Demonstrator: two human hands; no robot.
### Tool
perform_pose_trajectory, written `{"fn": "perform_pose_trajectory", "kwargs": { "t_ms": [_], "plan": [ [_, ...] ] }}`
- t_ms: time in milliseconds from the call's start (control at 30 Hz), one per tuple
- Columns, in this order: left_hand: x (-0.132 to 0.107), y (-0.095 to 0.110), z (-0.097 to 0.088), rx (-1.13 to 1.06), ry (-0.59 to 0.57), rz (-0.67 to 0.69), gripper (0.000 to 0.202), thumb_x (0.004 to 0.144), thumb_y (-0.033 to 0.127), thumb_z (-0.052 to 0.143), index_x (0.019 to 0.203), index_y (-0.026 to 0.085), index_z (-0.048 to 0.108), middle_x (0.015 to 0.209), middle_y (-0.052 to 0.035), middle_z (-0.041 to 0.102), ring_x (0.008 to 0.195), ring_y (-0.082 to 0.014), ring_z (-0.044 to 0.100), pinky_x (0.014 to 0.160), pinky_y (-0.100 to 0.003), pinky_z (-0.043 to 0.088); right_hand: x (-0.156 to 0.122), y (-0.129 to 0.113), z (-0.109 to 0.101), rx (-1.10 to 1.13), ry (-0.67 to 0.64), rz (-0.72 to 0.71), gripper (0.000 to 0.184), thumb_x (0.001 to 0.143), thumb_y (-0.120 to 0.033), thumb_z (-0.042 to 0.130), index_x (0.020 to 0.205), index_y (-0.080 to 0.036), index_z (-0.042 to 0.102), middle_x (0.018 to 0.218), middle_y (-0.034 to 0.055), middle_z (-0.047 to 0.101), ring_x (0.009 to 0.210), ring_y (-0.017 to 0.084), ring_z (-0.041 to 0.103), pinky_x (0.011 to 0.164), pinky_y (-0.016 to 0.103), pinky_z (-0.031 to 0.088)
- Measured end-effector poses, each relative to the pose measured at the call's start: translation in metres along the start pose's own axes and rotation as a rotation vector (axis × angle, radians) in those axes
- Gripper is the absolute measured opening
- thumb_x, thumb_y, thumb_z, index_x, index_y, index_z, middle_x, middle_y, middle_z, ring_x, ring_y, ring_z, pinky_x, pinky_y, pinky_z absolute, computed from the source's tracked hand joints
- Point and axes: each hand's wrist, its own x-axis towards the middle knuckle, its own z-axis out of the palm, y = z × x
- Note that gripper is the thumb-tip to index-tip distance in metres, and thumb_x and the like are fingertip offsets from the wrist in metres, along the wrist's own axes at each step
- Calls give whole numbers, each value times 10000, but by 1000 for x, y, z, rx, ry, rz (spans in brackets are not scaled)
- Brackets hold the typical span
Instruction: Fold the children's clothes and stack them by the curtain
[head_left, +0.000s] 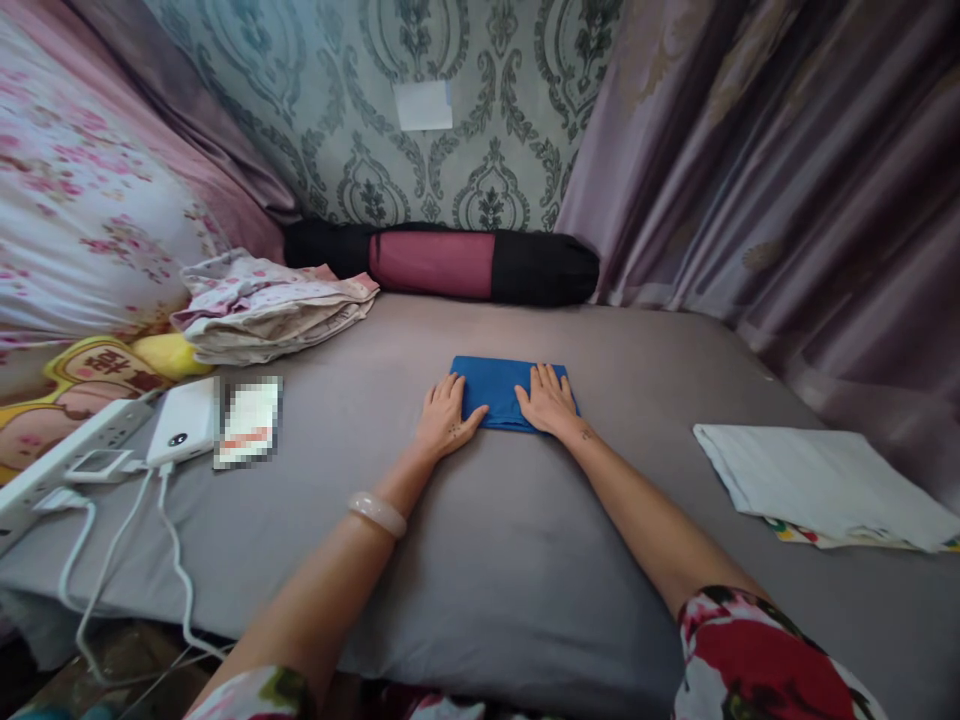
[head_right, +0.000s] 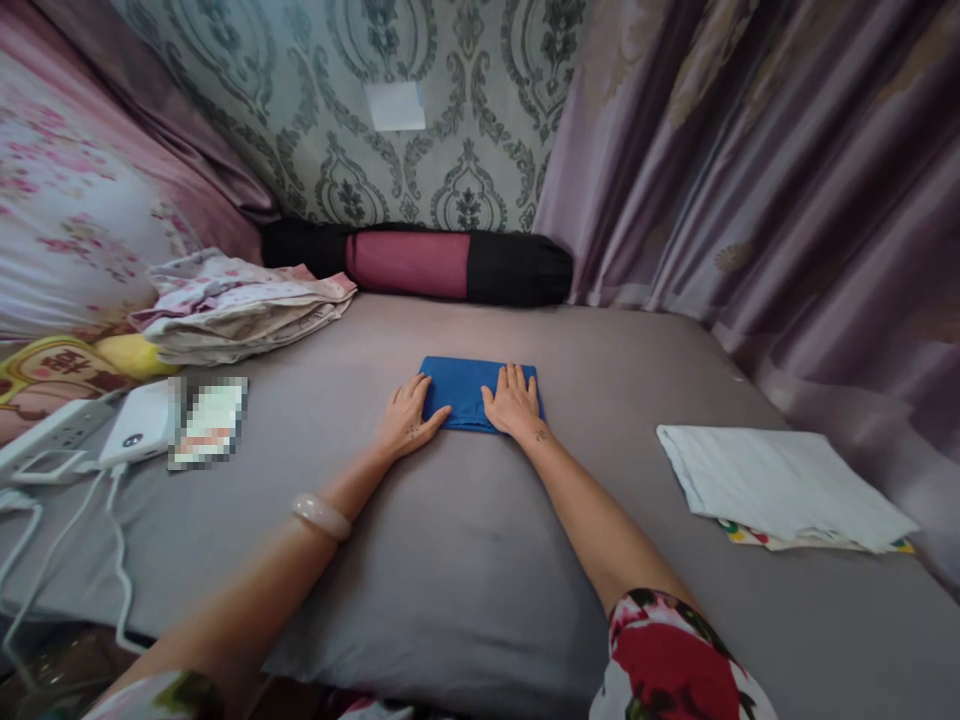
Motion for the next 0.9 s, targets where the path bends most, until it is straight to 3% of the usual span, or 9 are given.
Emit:
{"fn": "perform_pose_trajectory", "kwargs": {
  "t_ms": [167,333,600,900],
  "plan": [
    [3,-10,6,-229,140,-34,641,875,542,520,1365,140,428,1428,-177,472,1347,-280,414,1120,-440,321,3,-25,-7,26,62,-35,628,971,-366,230,1491,-15,263,1570,163,230,1460,262,140,1170,507,74],
    [6,-20,9,-362,239,-54,514,881,431,544,1303,146,474,1336,-171,552,1269,-278,500,1077,-458,379,9,-49,-1,91,66,-70,635,985,-392,204,1496,-20,260,1581,150,198,1465,263,117,1172,496,81],
    [8,-26,9,-427,285,-112,384,892,246,471,1258,136,504,1267,-160,586,1215,-260,536,1048,-442,418,13,-44,17,82,28,-30,645,985,-406,196,1496,-19,264,1579,141,205,1464,257,124,1172,500,60],
    [10,-26,7,-478,333,-220,368,874,124,388,1219,119,516,1252,-162,585,1213,-245,528,1062,-447,402,16,-54,5,78,-18,6,619,967,-339,230,1492,-13,266,1571,164,223,1462,271,128,1164,531,62]
  ]
}}
